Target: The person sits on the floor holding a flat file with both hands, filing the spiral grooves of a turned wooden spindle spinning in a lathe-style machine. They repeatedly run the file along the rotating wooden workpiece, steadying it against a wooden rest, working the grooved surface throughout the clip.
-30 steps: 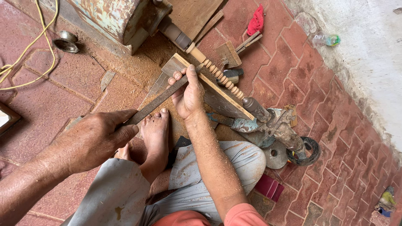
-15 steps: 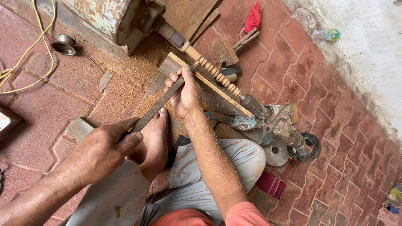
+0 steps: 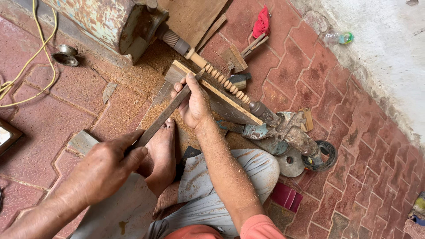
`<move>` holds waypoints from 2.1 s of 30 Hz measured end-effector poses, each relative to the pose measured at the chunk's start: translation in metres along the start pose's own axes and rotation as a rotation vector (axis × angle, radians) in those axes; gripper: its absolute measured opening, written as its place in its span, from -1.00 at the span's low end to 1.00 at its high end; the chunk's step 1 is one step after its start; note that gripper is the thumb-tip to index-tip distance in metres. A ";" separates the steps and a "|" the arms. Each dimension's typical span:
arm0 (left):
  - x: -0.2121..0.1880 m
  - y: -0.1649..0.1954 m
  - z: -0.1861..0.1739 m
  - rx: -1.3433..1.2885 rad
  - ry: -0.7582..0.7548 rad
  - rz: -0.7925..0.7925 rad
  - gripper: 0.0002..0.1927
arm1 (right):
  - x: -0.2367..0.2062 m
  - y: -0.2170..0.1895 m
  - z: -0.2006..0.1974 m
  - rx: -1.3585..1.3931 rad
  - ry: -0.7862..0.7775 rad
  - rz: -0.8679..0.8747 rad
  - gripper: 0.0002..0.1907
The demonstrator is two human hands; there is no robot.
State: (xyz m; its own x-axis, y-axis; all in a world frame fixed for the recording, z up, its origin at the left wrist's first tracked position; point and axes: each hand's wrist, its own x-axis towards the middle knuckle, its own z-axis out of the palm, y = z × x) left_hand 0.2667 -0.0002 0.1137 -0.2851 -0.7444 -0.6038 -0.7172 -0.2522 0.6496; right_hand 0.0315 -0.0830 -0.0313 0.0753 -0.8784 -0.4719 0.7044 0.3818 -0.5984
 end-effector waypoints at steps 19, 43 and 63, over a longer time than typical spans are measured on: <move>-0.011 0.006 0.004 0.172 0.070 0.120 -0.25 | 0.011 0.008 0.002 0.028 -0.079 0.034 -0.79; -0.011 0.004 0.012 0.200 0.087 0.155 -0.24 | 0.011 0.010 -0.002 0.069 -0.090 0.007 -0.83; -0.011 0.008 0.017 0.183 0.084 0.156 -0.28 | 0.009 0.007 -0.001 0.068 -0.095 -0.003 -0.82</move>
State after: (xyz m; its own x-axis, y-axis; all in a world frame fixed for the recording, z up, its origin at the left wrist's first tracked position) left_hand 0.2534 0.0165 0.1183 -0.3527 -0.8162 -0.4577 -0.7743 -0.0201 0.6325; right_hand 0.0363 -0.0882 -0.0402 0.1373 -0.9040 -0.4048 0.7508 0.3616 -0.5527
